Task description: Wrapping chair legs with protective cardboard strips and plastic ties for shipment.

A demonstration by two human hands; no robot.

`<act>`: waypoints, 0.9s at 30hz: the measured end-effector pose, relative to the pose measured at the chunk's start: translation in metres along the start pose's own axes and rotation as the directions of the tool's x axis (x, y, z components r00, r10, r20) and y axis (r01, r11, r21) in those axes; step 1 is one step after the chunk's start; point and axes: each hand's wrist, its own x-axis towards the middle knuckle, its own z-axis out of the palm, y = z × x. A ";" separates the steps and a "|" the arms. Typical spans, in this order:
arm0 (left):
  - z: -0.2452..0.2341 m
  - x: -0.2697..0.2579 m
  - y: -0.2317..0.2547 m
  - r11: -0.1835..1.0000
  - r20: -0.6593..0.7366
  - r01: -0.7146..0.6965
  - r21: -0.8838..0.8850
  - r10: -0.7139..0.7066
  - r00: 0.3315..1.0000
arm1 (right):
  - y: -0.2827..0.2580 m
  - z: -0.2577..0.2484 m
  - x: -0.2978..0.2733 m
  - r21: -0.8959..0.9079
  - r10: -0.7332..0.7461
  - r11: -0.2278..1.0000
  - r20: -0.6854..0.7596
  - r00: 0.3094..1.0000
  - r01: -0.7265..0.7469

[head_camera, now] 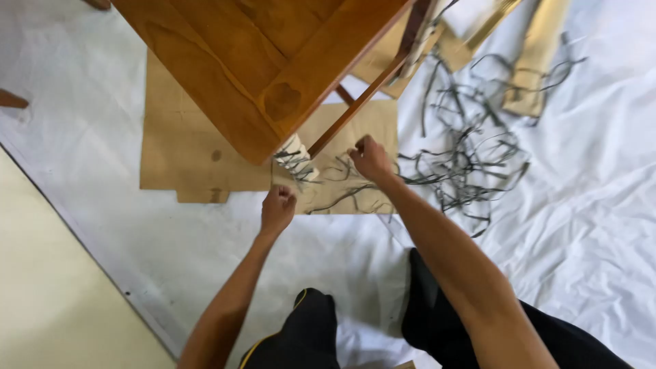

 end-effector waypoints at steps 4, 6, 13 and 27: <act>-0.029 -0.012 0.024 0.991 0.412 -0.052 0.126 -0.004 0.911 | -0.099 -0.158 -0.008 -0.181 -0.080 0.980 0.040 0.996 0.086; -0.040 -0.014 0.060 0.998 0.639 0.017 0.059 -0.051 0.767 | -0.136 -0.220 -0.024 -0.433 -0.232 0.855 0.172 0.957 0.285; -0.049 -0.034 0.253 0.991 0.593 -0.042 -0.129 0.111 0.798 | -0.188 -0.319 -0.187 -0.572 -0.348 0.713 0.213 0.913 0.405; 0.137 -0.086 0.280 0.730 0.588 0.365 -0.578 0.062 0.807 | -0.231 -0.363 -0.281 -0.406 -0.448 0.827 -0.056 0.892 0.390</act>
